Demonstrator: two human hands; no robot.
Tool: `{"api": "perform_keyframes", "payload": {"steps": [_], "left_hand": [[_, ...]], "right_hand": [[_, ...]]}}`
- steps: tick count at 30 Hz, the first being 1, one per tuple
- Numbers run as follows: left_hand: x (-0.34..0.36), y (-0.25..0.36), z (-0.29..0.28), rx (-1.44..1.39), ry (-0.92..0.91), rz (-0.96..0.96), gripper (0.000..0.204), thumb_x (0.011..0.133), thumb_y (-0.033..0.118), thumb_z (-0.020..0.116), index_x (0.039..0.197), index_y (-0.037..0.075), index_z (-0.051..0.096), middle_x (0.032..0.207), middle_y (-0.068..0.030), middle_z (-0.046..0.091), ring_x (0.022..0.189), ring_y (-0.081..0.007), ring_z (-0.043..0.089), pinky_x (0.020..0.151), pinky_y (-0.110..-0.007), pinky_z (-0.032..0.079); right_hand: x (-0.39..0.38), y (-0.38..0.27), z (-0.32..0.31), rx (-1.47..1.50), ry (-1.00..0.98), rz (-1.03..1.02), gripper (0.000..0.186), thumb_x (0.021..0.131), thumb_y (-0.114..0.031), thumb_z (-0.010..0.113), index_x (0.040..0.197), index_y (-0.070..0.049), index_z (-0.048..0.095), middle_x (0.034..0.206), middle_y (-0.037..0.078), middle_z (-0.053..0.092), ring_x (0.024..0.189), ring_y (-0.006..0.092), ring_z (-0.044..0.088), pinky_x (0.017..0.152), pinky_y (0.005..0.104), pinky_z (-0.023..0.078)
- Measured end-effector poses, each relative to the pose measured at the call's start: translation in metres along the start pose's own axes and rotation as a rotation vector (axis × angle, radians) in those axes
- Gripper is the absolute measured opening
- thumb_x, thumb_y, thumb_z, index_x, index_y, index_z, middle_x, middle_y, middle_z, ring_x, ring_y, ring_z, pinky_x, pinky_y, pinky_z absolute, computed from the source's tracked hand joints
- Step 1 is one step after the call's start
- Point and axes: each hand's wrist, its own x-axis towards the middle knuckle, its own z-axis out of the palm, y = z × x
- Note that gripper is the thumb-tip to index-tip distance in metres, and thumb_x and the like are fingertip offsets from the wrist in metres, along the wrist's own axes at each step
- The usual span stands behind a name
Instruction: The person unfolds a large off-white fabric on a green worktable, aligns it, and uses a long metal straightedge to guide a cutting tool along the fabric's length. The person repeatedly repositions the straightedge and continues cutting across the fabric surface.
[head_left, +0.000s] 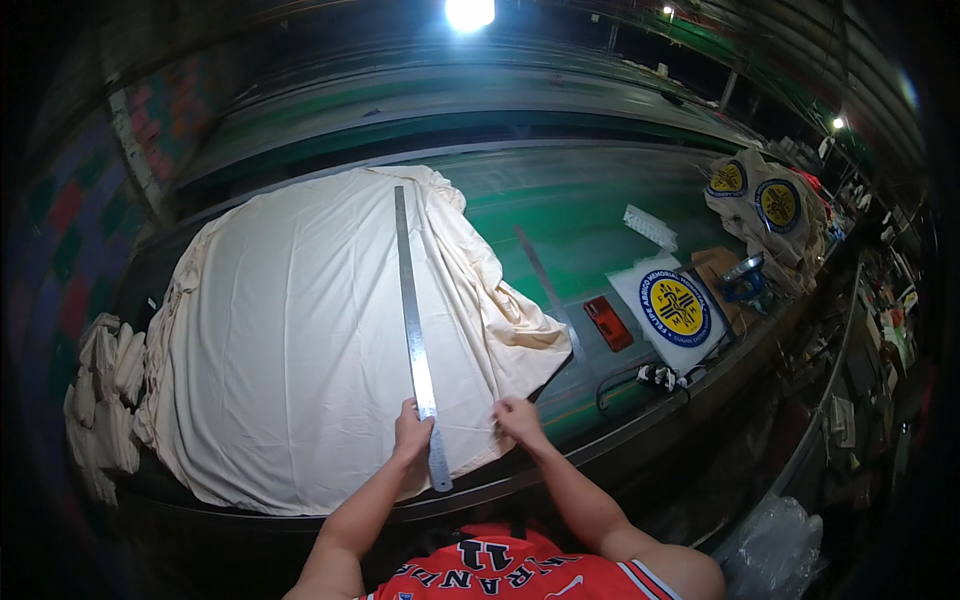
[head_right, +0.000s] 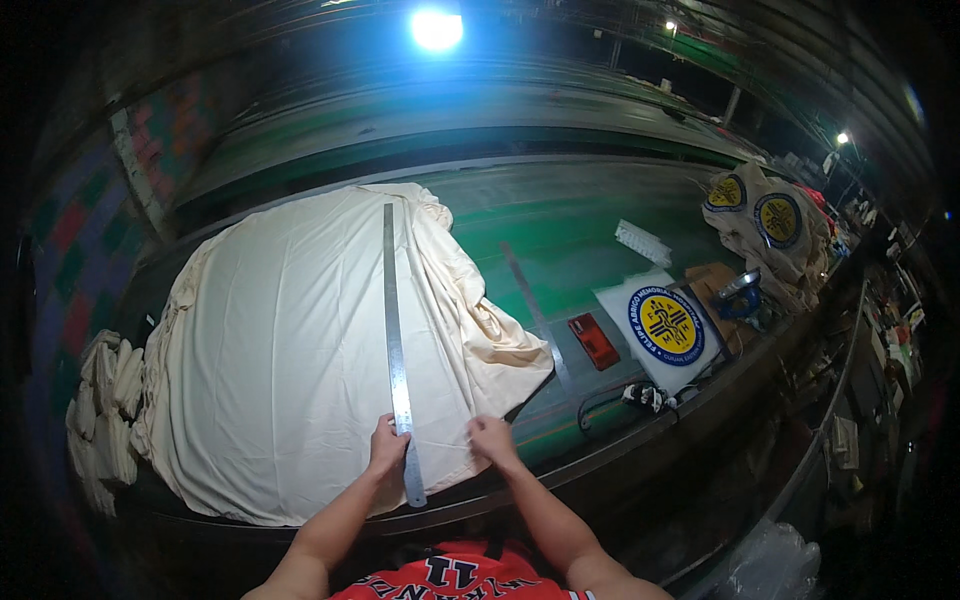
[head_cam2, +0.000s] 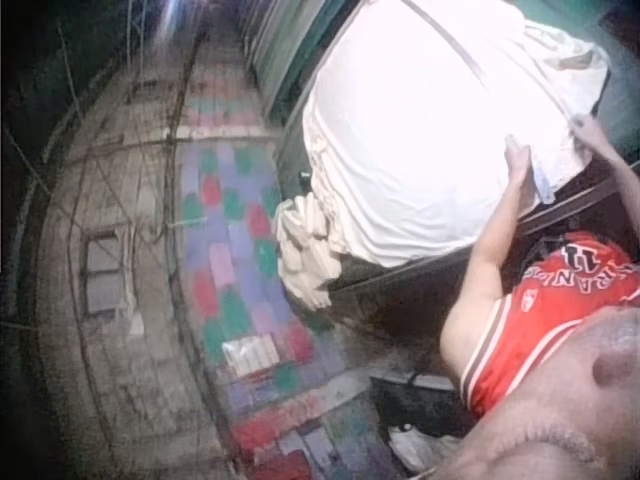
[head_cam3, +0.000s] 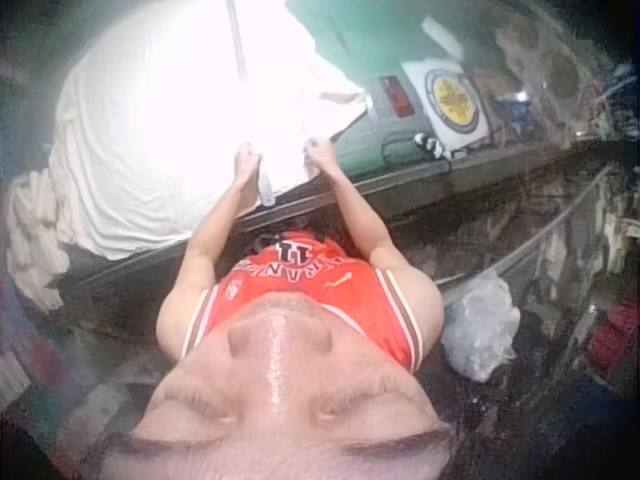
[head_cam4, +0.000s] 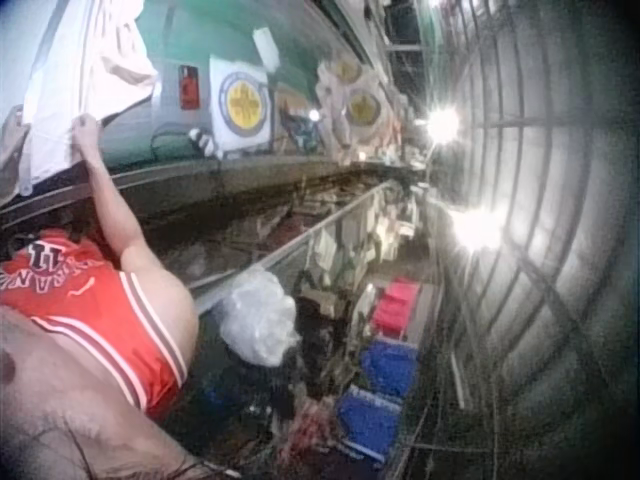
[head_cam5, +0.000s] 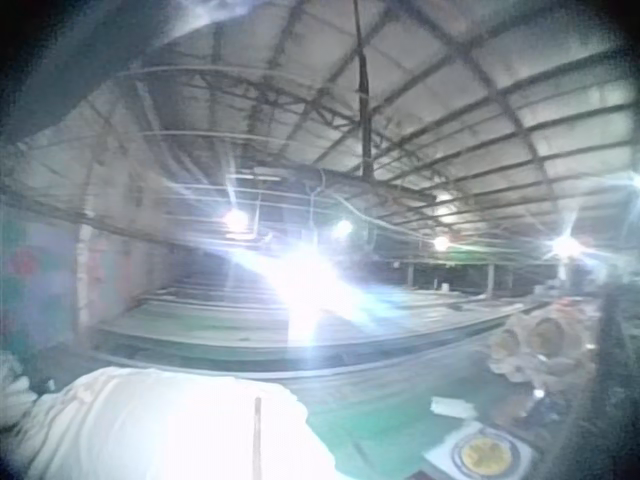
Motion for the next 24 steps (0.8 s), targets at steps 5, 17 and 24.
{"api": "perform_keyframes", "payload": {"steps": [5, 17, 24], "left_hand": [[-0.018, 0.020, -0.012, 0.365, 0.069, 0.096, 0.049, 0.081, 0.007, 0.063, 0.129, -0.002, 0.054, 0.112, -0.0265, 0.059, 0.107, -0.0439, 0.059, 0.094, -0.048, 0.048], [0.001, 0.043, 0.029, 0.203, -0.097, 0.343, 0.035, 0.084, 0.013, 0.068, 0.115, -0.002, 0.062, 0.112, -0.0224, 0.056, 0.106, -0.0347, 0.057, 0.090, -0.043, 0.050], [0.015, 0.037, 0.030, 0.064, 0.069, 0.176, 0.053, 0.083, 0.004, 0.061, 0.132, -0.005, 0.044, 0.126, -0.0226, 0.046, 0.110, -0.0352, 0.055, 0.097, -0.042, 0.046]], "right_hand": [[0.049, 0.056, -0.032, -0.359, 0.924, -0.074, 0.065, 0.077, -0.020, 0.077, 0.131, 0.003, 0.048, 0.099, 0.023, 0.065, 0.103, 0.0373, 0.063, 0.088, 0.0443, 0.051], [0.060, 0.004, -0.022, -0.083, 0.523, -0.760, 0.027, 0.075, -0.002, 0.064, 0.102, 0.001, 0.066, 0.095, 0.015, 0.066, 0.089, 0.0321, 0.064, 0.080, 0.0386, 0.051], [0.025, -0.015, 0.011, -0.420, -0.133, -0.521, 0.038, 0.075, -0.002, 0.069, 0.112, -0.008, 0.072, 0.102, 0.016, 0.069, 0.094, 0.0325, 0.066, 0.083, 0.0389, 0.052]]}}
